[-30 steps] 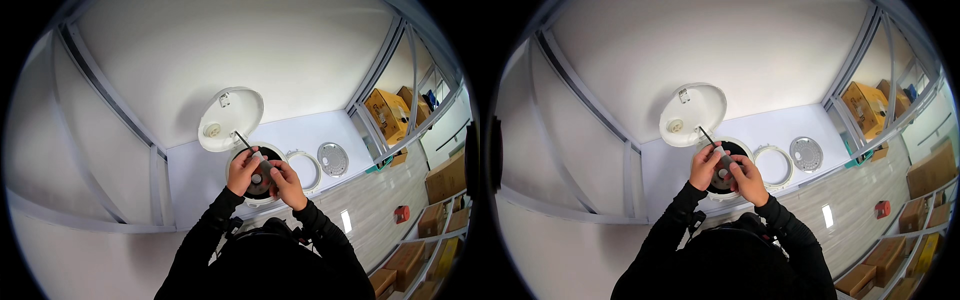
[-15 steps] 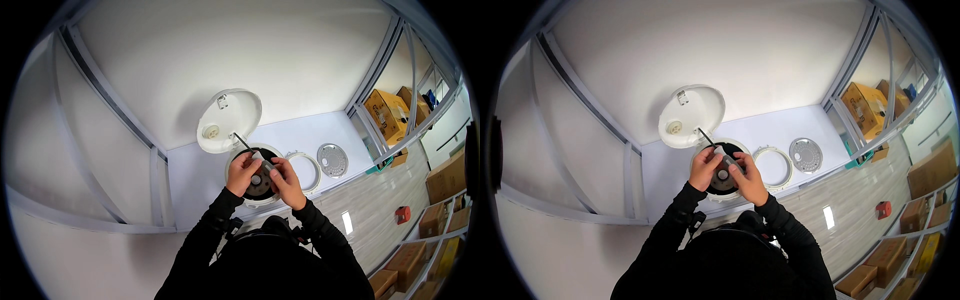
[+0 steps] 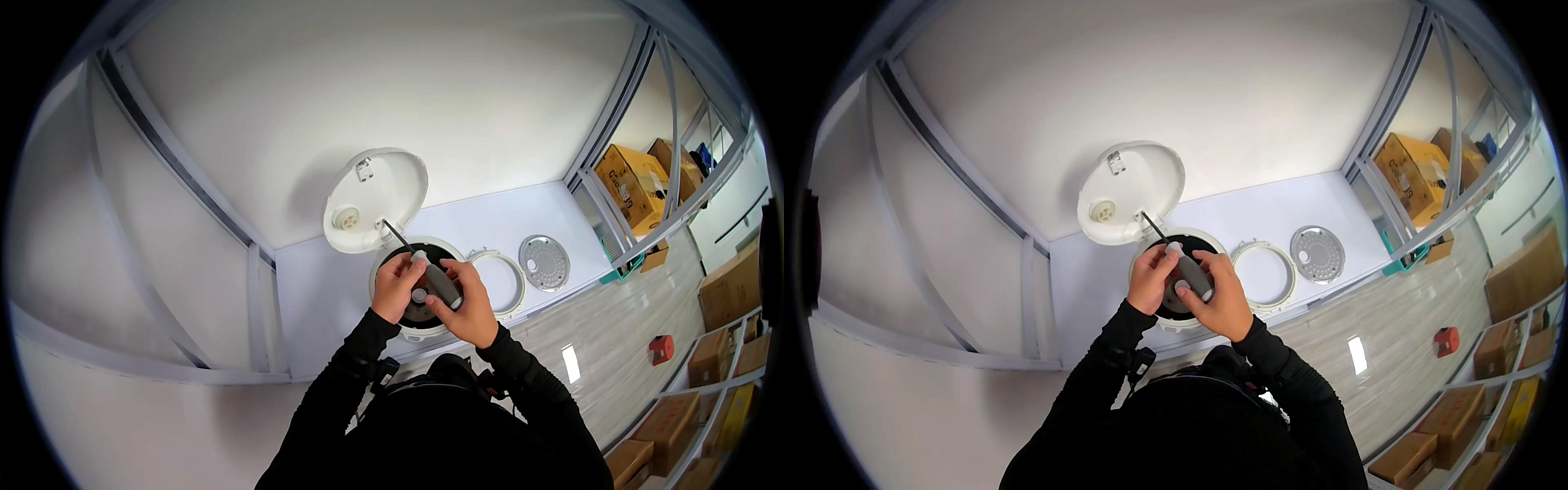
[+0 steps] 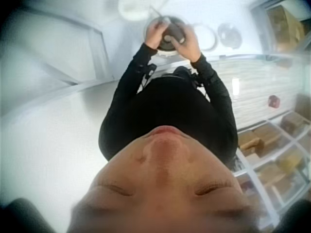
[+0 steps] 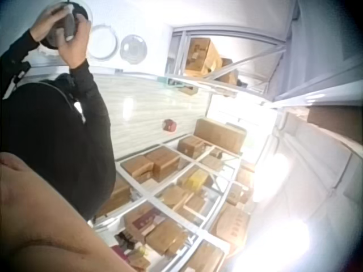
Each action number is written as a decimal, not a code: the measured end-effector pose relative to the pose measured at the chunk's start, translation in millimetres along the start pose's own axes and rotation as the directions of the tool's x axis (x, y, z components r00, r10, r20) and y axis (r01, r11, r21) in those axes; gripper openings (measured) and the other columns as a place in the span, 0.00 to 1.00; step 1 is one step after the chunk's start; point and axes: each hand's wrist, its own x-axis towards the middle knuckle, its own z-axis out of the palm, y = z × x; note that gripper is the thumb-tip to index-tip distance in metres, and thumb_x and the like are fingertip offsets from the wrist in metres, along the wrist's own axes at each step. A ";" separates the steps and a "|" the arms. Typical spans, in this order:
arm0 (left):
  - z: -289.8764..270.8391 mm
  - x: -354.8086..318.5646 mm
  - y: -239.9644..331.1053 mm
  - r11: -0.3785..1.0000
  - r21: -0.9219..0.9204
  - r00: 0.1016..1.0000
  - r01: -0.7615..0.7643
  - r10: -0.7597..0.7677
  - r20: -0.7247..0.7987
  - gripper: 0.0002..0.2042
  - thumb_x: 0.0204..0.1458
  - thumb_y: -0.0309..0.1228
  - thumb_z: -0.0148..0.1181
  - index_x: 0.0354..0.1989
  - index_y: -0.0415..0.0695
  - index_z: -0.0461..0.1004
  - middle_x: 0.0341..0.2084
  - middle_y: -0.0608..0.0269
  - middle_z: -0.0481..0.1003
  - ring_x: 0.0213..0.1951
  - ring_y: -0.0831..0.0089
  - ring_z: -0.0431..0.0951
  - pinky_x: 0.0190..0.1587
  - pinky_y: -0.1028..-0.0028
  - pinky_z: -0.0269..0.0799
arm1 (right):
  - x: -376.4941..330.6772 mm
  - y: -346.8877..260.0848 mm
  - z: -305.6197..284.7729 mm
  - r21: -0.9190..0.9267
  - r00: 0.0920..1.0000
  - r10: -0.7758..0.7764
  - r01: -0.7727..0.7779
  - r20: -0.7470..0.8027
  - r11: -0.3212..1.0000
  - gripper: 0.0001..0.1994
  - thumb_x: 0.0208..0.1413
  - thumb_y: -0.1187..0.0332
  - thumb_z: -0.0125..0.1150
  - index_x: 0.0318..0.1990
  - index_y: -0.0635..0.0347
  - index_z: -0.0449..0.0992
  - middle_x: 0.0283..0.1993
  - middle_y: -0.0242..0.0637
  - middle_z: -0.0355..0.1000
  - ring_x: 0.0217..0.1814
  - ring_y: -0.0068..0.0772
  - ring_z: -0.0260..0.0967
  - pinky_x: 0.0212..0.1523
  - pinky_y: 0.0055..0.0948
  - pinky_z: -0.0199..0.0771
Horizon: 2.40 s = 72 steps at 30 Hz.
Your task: The person uses a screwdriver to remove screws from a white circular plastic component and then detaches a lid from a white cylindrical appliance. The removed parts are placed on the workbench.
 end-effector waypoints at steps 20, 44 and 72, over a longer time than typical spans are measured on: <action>23.3 -9.0 20.4 0.982 -0.183 0.999 0.047 -0.048 0.001 0.17 0.65 0.30 0.61 0.60 0.36 0.72 0.45 0.64 0.78 0.46 0.77 0.79 0.50 0.75 0.75 | -7.1 11.6 1.0 0.336 0.852 0.486 -0.524 0.196 0.783 0.24 0.55 0.69 0.72 0.57 0.64 0.72 0.48 0.51 0.76 0.49 0.40 0.74 0.46 0.36 0.75; 8.8 5.7 -0.1 0.994 -0.094 0.999 0.047 -0.048 -0.003 0.15 0.66 0.31 0.57 0.58 0.39 0.73 0.45 0.62 0.79 0.44 0.75 0.79 0.49 0.73 0.75 | -12.2 28.8 7.2 0.232 0.964 0.265 -0.265 0.032 0.936 0.17 0.63 0.69 0.65 0.56 0.66 0.73 0.43 0.46 0.77 0.43 0.37 0.76 0.46 0.34 0.76; 17.0 0.9 24.5 0.941 -0.267 0.851 -0.207 0.038 -0.524 0.09 0.64 0.32 0.54 0.47 0.41 0.76 0.33 0.66 0.76 0.30 0.78 0.72 0.35 0.75 0.69 | 3.3 52.4 -60.6 0.260 0.973 0.146 -0.189 0.177 0.947 0.13 0.61 0.70 0.66 0.50 0.63 0.75 0.40 0.42 0.76 0.37 0.35 0.72 0.40 0.31 0.73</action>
